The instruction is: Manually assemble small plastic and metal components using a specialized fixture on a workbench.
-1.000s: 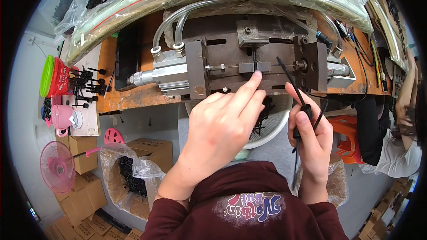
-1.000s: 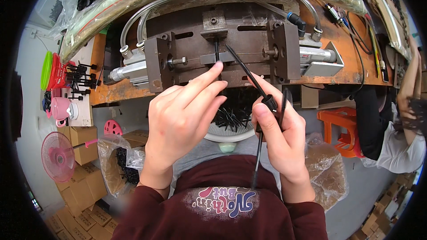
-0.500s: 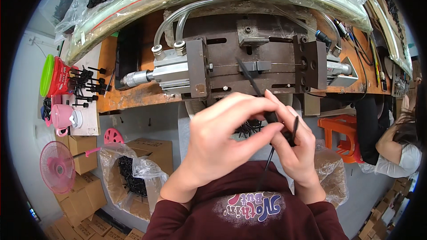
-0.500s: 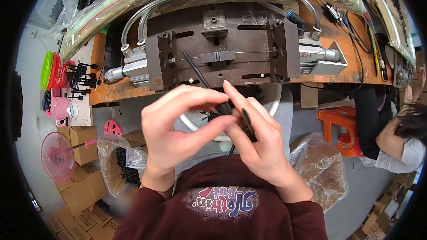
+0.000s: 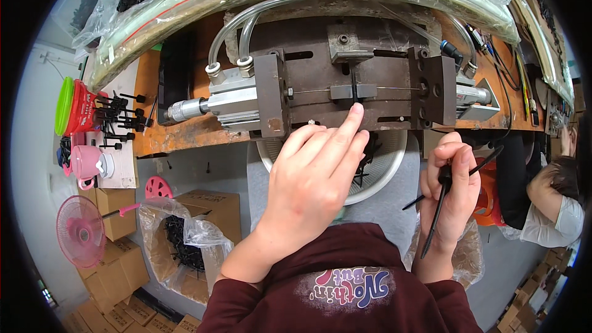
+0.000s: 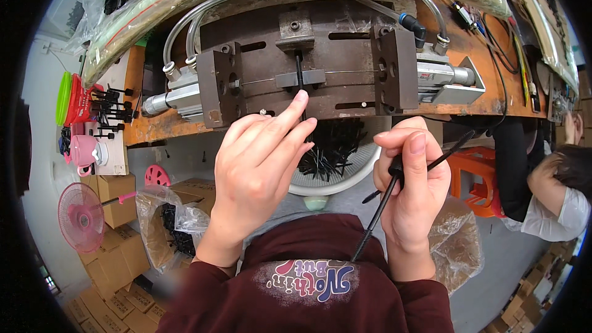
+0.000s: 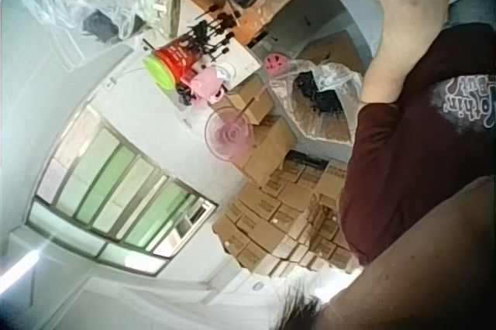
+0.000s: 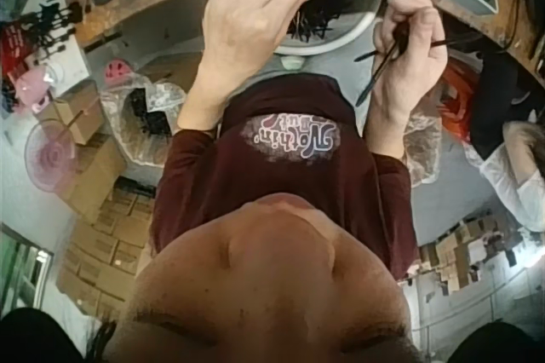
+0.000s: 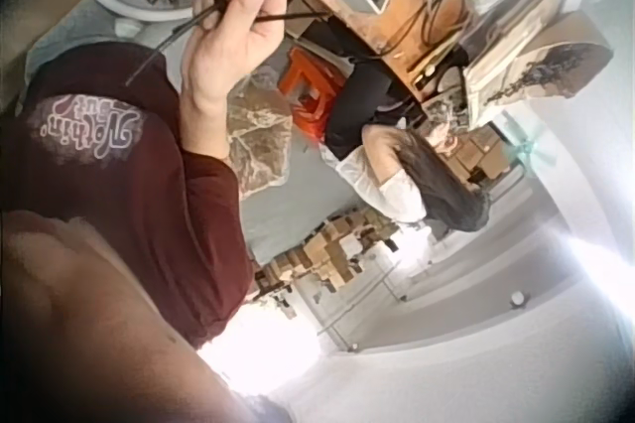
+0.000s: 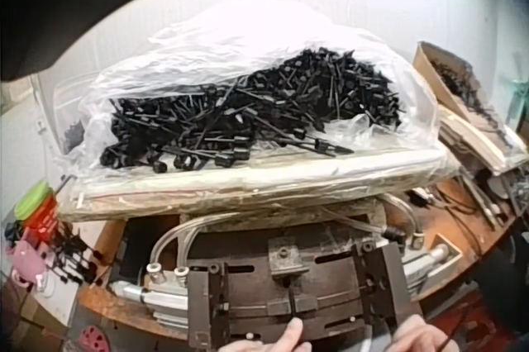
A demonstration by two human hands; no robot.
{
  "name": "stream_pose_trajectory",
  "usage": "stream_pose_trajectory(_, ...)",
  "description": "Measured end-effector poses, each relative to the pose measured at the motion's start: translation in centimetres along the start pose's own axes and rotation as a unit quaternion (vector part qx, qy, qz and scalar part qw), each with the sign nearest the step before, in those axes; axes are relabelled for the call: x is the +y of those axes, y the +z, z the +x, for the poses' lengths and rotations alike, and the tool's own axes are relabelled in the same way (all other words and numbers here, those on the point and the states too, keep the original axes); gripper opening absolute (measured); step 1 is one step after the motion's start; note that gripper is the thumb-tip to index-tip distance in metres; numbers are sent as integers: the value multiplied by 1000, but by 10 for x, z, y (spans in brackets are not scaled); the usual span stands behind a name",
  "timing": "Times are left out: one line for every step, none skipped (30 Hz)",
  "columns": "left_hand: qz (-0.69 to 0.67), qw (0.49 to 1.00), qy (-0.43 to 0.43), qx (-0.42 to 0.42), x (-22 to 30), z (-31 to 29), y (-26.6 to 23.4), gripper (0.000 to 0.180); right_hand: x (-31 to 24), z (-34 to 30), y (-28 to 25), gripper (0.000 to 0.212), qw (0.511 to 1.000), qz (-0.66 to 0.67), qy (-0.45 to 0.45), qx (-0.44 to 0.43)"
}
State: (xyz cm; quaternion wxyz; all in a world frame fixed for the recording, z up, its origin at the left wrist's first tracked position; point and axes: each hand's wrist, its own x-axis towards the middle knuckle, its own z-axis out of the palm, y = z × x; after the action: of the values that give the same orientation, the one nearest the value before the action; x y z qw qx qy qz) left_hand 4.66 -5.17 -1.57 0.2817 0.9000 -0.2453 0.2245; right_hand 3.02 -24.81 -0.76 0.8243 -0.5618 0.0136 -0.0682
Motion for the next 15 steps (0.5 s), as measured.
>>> stream_pose_trajectory(14,1000,1,-4,1,1,0,28,0,0,1,38,1000,11,1,7)
stream_pose_trajectory(25,1000,10,-4,1,3,0,27,-1,-1,1,39,1000,7,-6,7)
stream_pose_trajectory(36,999,2,-12,1,4,-1,27,-2,-1,2,40,1000,11,-6,10)
stream_pose_trajectory(45,999,2,-17,1,6,-1,27,-3,-1,2,41,999,29,-6,11)
stream_pose_trajectory(52,998,-8,-27,1,7,-2,27,-4,-1,2,42,1000,20,-6,7)
stream_pose_trajectory(55,998,0,-21,1,8,-3,27,-6,0,2,43,1000,26,-6,1)
stream_pose_trajectory(56,998,-1,-21,2,9,-3,27,-6,0,1,44,998,53,-12,-7)
stream_pose_trajectory(56,998,-2,-21,2,9,-3,27,-7,0,0,44,999,44,-12,-3)
stream_pose_trajectory(55,998,-7,-21,2,10,-3,27,-7,0,-1,43,999,35,-6,-1)
stream_pose_trajectory(54,998,-12,-21,1,11,-2,28,-6,1,-2,42,999,44,-4,-3)
stream_pose_trajectory(55,998,-5,-14,2,11,-2,28,-6,0,-3,40,998,69,2,2)
stream_pose_trajectory(42,999,-18,-19,2,10,-4,28,-5,0,-4,39,999,53,-5,-12)
stream_pose_trajectory(32,999,-19,-17,2,10,-5,28,-4,-1,-5,37,998,53,-9,-20)
stream_pose_trajectory(23,999,-27,-27,1,8,-8,28,-4,-1,-6,35,997,70,-5,-22)
stream_pose_trajectory(-13,1000,-18,2,1,4,-15,24,-3,-1,-7,34,998,49,-19,-22)
